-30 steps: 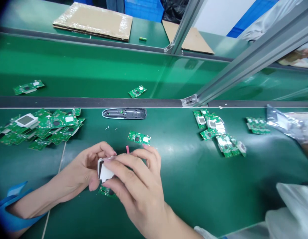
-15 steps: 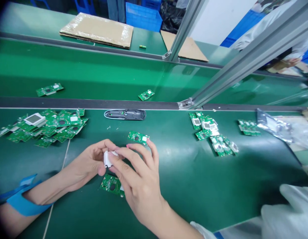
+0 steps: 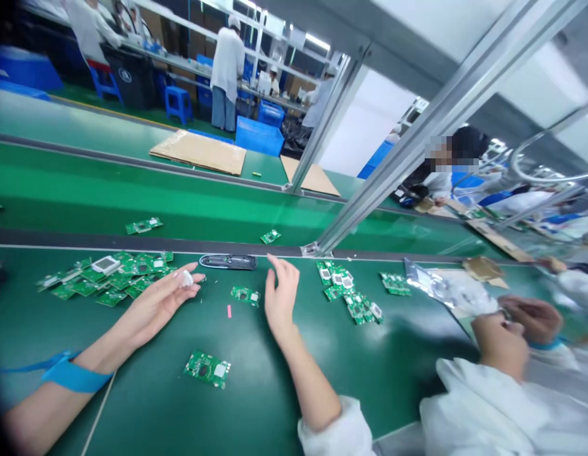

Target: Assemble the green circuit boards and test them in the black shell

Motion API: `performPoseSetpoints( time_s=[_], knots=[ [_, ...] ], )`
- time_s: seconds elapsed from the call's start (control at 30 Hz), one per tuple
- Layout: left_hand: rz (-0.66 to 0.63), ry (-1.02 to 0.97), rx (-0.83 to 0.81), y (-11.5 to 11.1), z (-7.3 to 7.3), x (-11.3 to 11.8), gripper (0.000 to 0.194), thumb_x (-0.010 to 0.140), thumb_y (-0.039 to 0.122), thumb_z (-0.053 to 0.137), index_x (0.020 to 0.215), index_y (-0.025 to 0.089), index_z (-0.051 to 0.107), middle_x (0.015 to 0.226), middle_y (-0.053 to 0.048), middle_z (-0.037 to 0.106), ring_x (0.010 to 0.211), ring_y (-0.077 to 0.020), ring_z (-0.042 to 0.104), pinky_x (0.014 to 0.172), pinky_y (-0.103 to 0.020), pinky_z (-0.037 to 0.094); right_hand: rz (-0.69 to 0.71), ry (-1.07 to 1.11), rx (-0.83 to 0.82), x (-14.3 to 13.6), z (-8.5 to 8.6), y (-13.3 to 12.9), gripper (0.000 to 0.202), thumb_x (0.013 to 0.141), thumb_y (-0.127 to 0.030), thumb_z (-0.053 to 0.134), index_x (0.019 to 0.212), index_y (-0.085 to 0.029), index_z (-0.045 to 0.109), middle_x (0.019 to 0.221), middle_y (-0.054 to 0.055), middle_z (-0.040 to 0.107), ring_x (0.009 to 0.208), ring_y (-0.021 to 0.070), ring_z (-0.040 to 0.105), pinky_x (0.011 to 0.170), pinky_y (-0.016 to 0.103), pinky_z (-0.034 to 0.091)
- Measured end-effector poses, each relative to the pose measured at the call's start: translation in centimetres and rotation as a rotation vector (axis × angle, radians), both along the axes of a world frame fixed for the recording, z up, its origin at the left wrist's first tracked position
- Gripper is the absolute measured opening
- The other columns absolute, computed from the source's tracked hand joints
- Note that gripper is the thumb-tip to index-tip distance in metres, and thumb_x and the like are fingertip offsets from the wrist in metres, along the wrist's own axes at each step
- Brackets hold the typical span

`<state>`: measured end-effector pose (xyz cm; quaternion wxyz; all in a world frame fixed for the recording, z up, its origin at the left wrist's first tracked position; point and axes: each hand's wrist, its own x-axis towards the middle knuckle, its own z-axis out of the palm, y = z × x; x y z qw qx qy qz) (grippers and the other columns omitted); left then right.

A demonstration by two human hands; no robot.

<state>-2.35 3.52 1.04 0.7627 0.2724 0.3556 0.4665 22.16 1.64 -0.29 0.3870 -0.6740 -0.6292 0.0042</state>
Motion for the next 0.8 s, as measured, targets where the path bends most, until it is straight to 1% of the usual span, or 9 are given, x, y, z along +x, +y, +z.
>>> performPoseSetpoints(
  time_s=[0.07, 0.1, 0.17, 0.27, 0.37, 0.53, 0.6, 0.67, 0.8],
  knots=[
    [-0.014, 0.010, 0.039, -0.2, 0.0, -0.2, 0.036, 0.076, 0.024, 0.081, 0.108, 0.012, 0.066, 0.088, -0.008, 0.076, 0.070, -0.0121, 0.066, 0.067, -0.020, 0.055, 0.041, -0.051, -0.081, 2.5, 0.6, 4.4, 0.042, 0.094, -0.007, 0.038, 0.128, -0.020, 0.060, 0.122, 0.013, 0.061, 0.117, 0.0236, 0.053, 0.105, 0.049, 0.041],
    [-0.021, 0.014, 0.057, -0.5, 0.0, -0.2, 0.035, 0.074, 0.025, 0.082, 0.102, 0.011, 0.067, 0.085, -0.009, 0.076, 0.066, -0.0122, 0.065, 0.062, -0.021, 0.054, 0.084, -0.080, -0.141, 3.6, 1.2, 6.5, 0.038, 0.095, -0.010, 0.043, 0.126, -0.021, 0.061, 0.125, 0.012, 0.060, 0.118, 0.0234, 0.053, 0.106, 0.048, 0.041],
    [-0.021, 0.026, 0.090, -1.2, -0.1, -0.2, 0.033, 0.072, 0.030, 0.084, 0.091, 0.010, 0.065, 0.084, -0.012, 0.075, 0.064, -0.0129, 0.063, 0.059, -0.023, 0.052, 0.181, -0.138, -0.275, 5.4, 2.8, 10.2, 0.028, 0.095, -0.024, 0.056, 0.122, -0.019, 0.060, 0.127, 0.010, 0.059, 0.112, 0.0229, 0.059, 0.098, 0.046, 0.049],
    [0.013, 0.048, 0.128, -2.3, -0.5, -0.2, 0.035, 0.072, 0.035, 0.083, 0.087, 0.012, 0.061, 0.084, -0.013, 0.075, 0.062, -0.0132, 0.061, 0.057, -0.024, 0.049, 0.278, -0.224, -0.447, 6.1, 4.9, 13.9, 0.031, 0.094, -0.034, 0.059, 0.120, -0.017, 0.059, 0.123, 0.009, 0.061, 0.104, 0.0212, 0.063, 0.089, 0.042, 0.055],
    [0.055, 0.065, 0.156, -3.2, -1.1, -0.1, 0.040, 0.072, 0.044, 0.082, 0.088, 0.015, 0.058, 0.082, -0.013, 0.075, 0.060, -0.0140, 0.059, 0.053, -0.025, 0.044, 0.331, -0.291, -0.532, 3.4, 5.5, 16.1, 0.029, 0.095, -0.034, 0.058, 0.120, -0.018, 0.060, 0.122, 0.009, 0.061, 0.103, 0.0206, 0.063, 0.088, 0.041, 0.055],
    [0.057, 0.112, 0.167, -3.6, -2.2, 0.3, 0.042, 0.068, 0.050, 0.081, 0.078, 0.015, 0.060, 0.074, -0.012, 0.075, 0.050, -0.0119, 0.053, 0.050, -0.025, 0.041, 0.431, -0.328, -0.574, -6.4, 3.9, 19.5, 0.031, 0.095, -0.033, 0.058, 0.122, -0.018, 0.059, 0.125, 0.010, 0.060, 0.106, 0.0215, 0.062, 0.090, 0.043, 0.054],
    [0.041, 0.132, 0.152, -3.4, -2.6, 0.4, 0.045, 0.062, 0.052, 0.084, 0.075, 0.013, 0.064, 0.073, -0.014, 0.075, 0.048, -0.0128, 0.053, 0.046, -0.025, 0.040, 0.401, -0.327, -0.603, -7.8, 3.8, 20.9, 0.031, 0.095, -0.033, 0.058, 0.122, -0.018, 0.058, 0.126, 0.010, 0.059, 0.106, 0.0216, 0.062, 0.090, 0.043, 0.054],
    [0.030, 0.146, 0.132, -3.3, -3.0, 0.3, 0.047, 0.059, 0.054, 0.084, 0.075, 0.012, 0.069, 0.070, -0.015, 0.074, 0.044, -0.0137, 0.052, 0.042, -0.025, 0.038, 0.336, -0.324, -0.644, -6.2, 4.3, 21.6, 0.030, 0.096, -0.034, 0.057, 0.122, -0.019, 0.059, 0.126, 0.010, 0.059, 0.105, 0.0211, 0.062, 0.090, 0.042, 0.054],
    [0.030, 0.159, 0.106, -3.4, -3.0, 0.1, 0.048, 0.064, 0.056, 0.079, 0.082, 0.012, 0.073, 0.059, -0.011, 0.070, 0.038, -0.0121, 0.047, 0.038, -0.024, 0.033, 0.211, -0.334, -0.736, 2.4, 5.3, 19.7, 0.029, 0.095, -0.033, 0.059, 0.120, -0.019, 0.059, 0.123, 0.009, 0.060, 0.104, 0.0208, 0.063, 0.087, 0.040, 0.055]
  ],
)
